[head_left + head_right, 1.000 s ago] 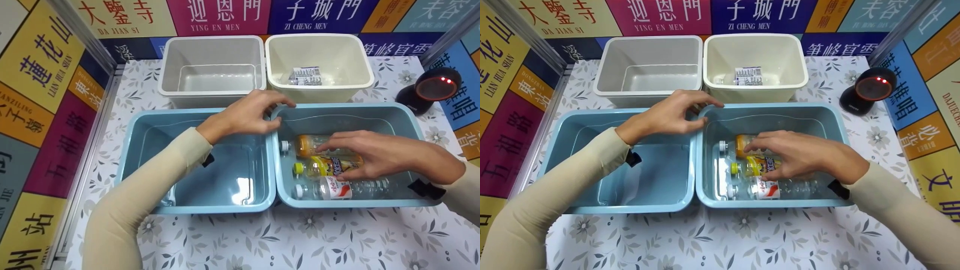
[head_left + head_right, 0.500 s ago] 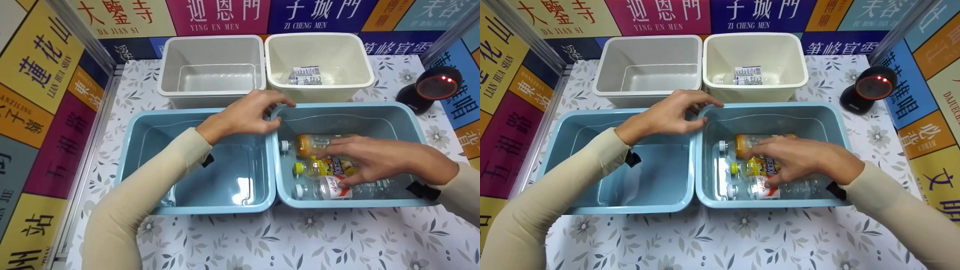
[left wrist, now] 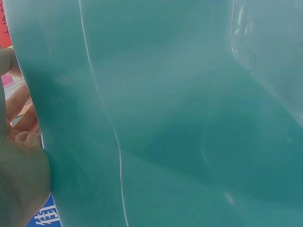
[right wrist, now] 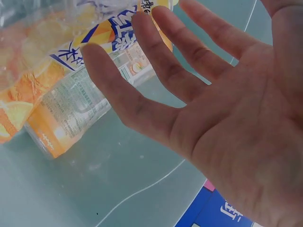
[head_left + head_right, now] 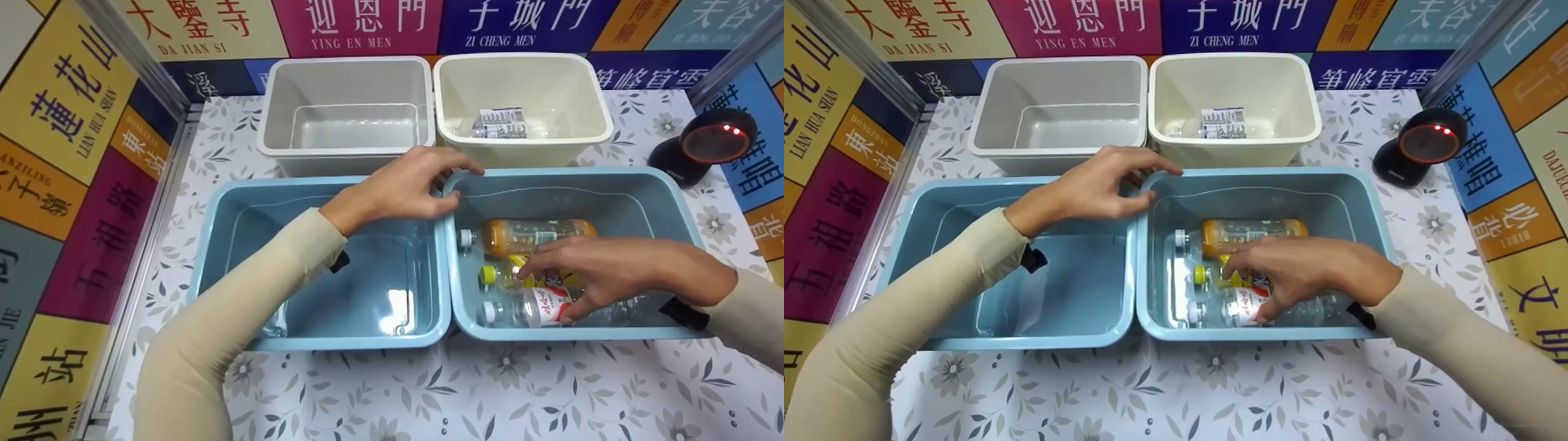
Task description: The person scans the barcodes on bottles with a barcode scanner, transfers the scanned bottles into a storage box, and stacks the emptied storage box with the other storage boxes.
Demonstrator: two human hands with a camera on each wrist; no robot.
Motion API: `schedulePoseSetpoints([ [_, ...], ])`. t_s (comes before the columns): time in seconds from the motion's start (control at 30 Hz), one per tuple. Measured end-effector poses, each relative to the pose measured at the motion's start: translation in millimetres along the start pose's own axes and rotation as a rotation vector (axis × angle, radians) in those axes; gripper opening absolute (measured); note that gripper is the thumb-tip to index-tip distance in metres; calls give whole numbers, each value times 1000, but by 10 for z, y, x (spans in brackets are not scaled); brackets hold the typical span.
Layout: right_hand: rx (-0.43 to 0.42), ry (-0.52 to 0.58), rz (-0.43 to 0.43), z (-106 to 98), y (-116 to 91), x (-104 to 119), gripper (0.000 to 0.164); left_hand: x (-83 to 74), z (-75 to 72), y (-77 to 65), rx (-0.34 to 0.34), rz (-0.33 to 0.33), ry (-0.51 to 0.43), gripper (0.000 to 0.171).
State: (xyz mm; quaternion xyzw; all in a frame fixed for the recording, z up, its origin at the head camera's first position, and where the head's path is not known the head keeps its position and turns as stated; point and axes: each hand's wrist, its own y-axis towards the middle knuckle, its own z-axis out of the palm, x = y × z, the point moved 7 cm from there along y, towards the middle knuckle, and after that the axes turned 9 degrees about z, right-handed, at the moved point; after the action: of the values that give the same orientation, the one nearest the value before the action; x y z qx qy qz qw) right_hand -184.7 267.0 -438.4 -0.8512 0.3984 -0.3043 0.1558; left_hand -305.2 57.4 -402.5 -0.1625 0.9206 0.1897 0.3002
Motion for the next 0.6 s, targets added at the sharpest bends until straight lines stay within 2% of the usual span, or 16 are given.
schedulePoseSetpoints([
  [0.13,23,3,-12,40,27,8,76,10,6,-2,15,-18,18,50],
  [0.6,16,-22,-58,97,56,42,78,22,2,-1,20,-11,22,51],
])
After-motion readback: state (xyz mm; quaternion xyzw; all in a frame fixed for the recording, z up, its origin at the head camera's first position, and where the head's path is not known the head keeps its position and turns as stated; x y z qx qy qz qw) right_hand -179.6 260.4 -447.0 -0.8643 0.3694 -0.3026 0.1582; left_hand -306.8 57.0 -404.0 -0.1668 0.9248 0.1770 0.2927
